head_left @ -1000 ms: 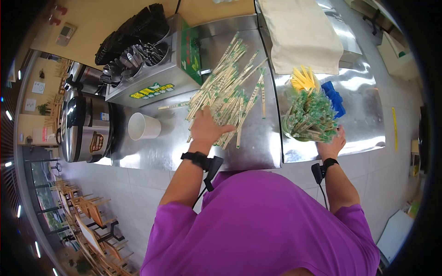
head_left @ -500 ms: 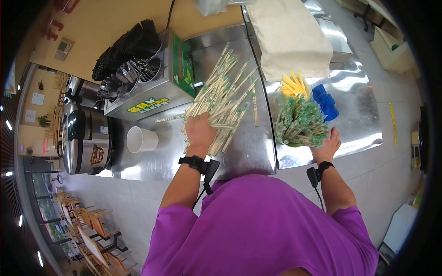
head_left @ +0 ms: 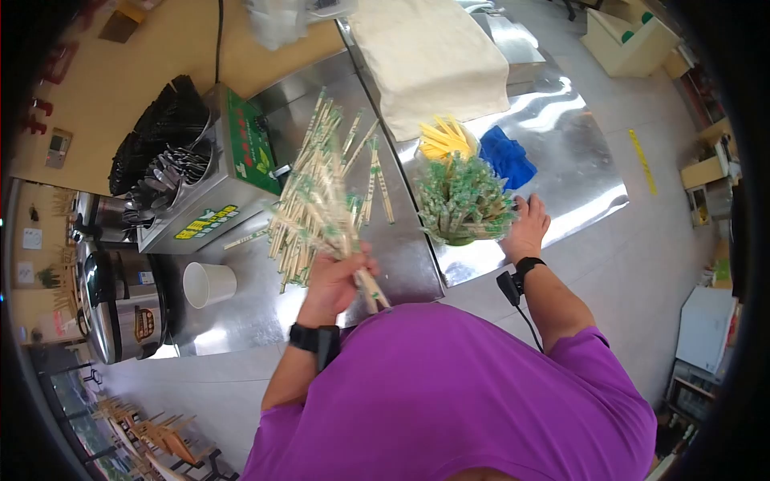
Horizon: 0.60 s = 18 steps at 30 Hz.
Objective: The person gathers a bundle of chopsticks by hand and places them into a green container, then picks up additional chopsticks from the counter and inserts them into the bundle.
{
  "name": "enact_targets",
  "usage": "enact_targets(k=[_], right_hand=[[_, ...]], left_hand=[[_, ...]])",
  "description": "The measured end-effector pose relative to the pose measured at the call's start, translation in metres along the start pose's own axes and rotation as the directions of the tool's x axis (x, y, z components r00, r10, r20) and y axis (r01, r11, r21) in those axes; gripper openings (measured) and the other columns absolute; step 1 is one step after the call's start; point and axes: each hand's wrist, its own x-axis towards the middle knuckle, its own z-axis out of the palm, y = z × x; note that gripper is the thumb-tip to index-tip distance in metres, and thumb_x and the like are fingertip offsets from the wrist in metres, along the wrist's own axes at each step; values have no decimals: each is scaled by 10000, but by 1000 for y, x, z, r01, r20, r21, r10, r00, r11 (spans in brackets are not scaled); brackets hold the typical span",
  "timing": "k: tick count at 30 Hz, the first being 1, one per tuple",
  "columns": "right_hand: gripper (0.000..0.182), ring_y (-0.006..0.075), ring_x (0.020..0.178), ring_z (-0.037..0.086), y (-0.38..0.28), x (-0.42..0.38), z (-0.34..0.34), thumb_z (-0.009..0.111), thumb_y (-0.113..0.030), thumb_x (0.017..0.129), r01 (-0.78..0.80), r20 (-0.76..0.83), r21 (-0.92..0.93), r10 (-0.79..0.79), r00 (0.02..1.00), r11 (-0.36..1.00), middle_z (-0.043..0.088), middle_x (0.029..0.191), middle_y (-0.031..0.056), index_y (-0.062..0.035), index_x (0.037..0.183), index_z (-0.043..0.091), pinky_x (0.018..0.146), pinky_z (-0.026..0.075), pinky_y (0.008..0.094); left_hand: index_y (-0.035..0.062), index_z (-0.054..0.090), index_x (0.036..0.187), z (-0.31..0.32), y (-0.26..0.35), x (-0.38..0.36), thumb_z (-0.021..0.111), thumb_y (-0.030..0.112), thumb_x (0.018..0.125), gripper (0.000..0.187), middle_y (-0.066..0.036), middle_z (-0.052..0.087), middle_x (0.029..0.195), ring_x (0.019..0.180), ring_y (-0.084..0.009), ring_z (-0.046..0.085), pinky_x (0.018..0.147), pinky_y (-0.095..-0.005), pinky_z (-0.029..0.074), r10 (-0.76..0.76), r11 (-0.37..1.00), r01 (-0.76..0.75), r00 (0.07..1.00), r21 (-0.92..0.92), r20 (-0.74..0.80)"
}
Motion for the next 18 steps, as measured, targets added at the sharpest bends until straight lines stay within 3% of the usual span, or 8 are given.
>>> enact_targets(k=[4,7,8,11,12,18], right_hand=[[716,355,1472,245,-3,-1,-2,755,-313,773,-5,-4,-19,5,1000,1000,336,1543,196,-92,1399,486,1182,150,529],[716,351,1476,243,-3,-2,-5,761,-306,771,0,3,-18,0,1000,1000,336,1543,197,-91,1396,486,1184,150,529],[715,350,1475,244,-2,-2,-5,763,-302,769,3,-3,-18,-3,1000,1000,337,1543,197,-91,1394,488,1185,151,527],[712,348,1473,247,-2,-1,-1,771,-289,765,2,-22,-3,-2,1000,1000,339,1544,197,-90,1389,491,1186,152,523],[713,347,1473,248,-2,-2,-1,774,-285,763,1,-26,-3,-1,1000,1000,339,1545,196,-90,1387,491,1187,153,521],[669,357,1445,287,9,-8,6,746,-309,745,31,-66,30,-29,997,999,372,1523,207,-73,1335,536,1179,170,525]], left_hand=[[21,461,1321,-10,-34,12,688,-38,872,507,-93,634,959,828,-255,689,768,-418,597,-200,977,201,979,-64,26],[30,416,1358,-10,-37,6,695,-35,877,560,-85,623,931,828,-251,689,768,-399,590,-269,963,264,939,51,215],[38,471,1297,-10,-37,0,698,-36,878,482,-86,632,950,829,-252,694,770,-384,585,-343,939,327,915,109,212],[50,528,1207,-8,-38,-1,719,-32,865,400,-93,645,960,839,-249,699,775,-384,585,-401,914,401,874,57,273],[58,559,1126,0,-31,-3,716,-48,855,331,-101,665,968,848,-238,701,774,-376,584,-390,918,396,881,32,268],[51,573,1031,3,-40,-1,740,-46,796,305,-86,675,948,818,-197,690,726,-348,581,-367,908,310,913,283,179]])
